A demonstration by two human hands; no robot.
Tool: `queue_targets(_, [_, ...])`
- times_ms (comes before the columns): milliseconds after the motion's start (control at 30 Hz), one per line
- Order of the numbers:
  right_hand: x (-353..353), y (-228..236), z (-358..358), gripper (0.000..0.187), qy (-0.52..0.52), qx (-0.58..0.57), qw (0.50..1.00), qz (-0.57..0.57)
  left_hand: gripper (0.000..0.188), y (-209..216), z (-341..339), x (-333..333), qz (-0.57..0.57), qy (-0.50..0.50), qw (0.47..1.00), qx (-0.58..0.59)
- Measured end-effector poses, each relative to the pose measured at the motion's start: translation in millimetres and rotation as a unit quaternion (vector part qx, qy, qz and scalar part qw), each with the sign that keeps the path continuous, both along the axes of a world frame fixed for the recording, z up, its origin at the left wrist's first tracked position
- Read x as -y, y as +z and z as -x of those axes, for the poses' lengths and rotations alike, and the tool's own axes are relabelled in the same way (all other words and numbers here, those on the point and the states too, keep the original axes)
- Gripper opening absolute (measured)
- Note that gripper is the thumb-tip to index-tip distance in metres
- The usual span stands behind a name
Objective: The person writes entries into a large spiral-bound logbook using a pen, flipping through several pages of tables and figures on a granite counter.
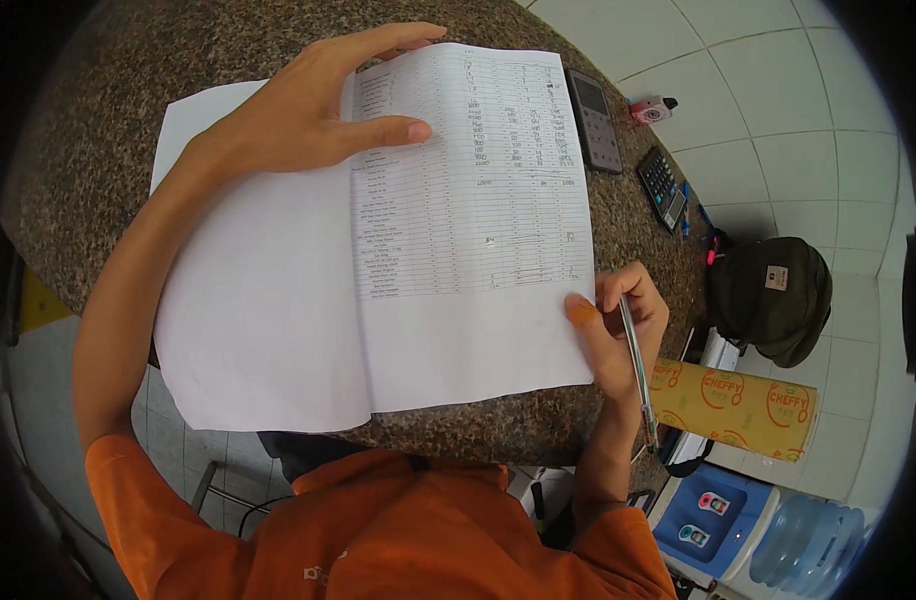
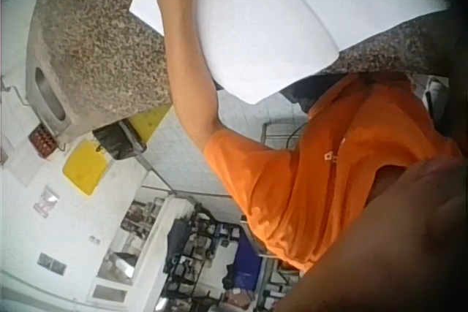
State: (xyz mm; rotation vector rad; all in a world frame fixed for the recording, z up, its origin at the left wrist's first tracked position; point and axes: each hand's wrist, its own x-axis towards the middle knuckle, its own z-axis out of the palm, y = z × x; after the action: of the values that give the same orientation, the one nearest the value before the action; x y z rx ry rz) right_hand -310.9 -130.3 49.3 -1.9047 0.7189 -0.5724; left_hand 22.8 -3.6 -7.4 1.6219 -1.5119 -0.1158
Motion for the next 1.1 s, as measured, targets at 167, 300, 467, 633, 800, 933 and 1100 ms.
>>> queue_targets(167, [3.3,0.4,4.2,0.032,0.021,0.017,0.999,-0.025,0.073,-1.4,-0.1,0.9,-0.002,0.019,1.000,0.004])
queue_targets(300, [-1.3,0.6,0.4,0.029,0.068,0.067,0.989,-0.115,0.072,2.6,-4.6,1.0,-0.001,0.012,1.000,-0.026])
queue_targets(467, [-13.4,-14.3,-18.2,0.026,0.105,0.101,0.971,-0.190,0.067,34.5,-21.8,-4.4,0.000,0.021,0.998,-0.057])
queue_targets(633, [-50.3,-23.3,-59.8,0.023,0.192,-0.012,0.964,-0.182,0.055,46.9,-30.5,-26.2,0.011,0.044,0.992,0.122])
queue_targets(800, [-66.1,-39.9,-72.5,0.022,0.229,-0.019,0.968,-0.104,0.047,36.5,13.2,-21.8,-0.101,0.003,0.967,0.233])
queue_targets(933, [-80.4,-51.6,-77.4,0.030,0.186,0.025,0.982,-0.018,0.062,9.5,9.4,-23.7,-0.164,0.032,0.946,0.279])
queue_targets(1100, [-75.4,-62.9,-74.7,0.035,0.184,0.079,0.979,0.033,0.072,7.0,2.8,-23.3,-0.185,0.025,0.952,0.243])
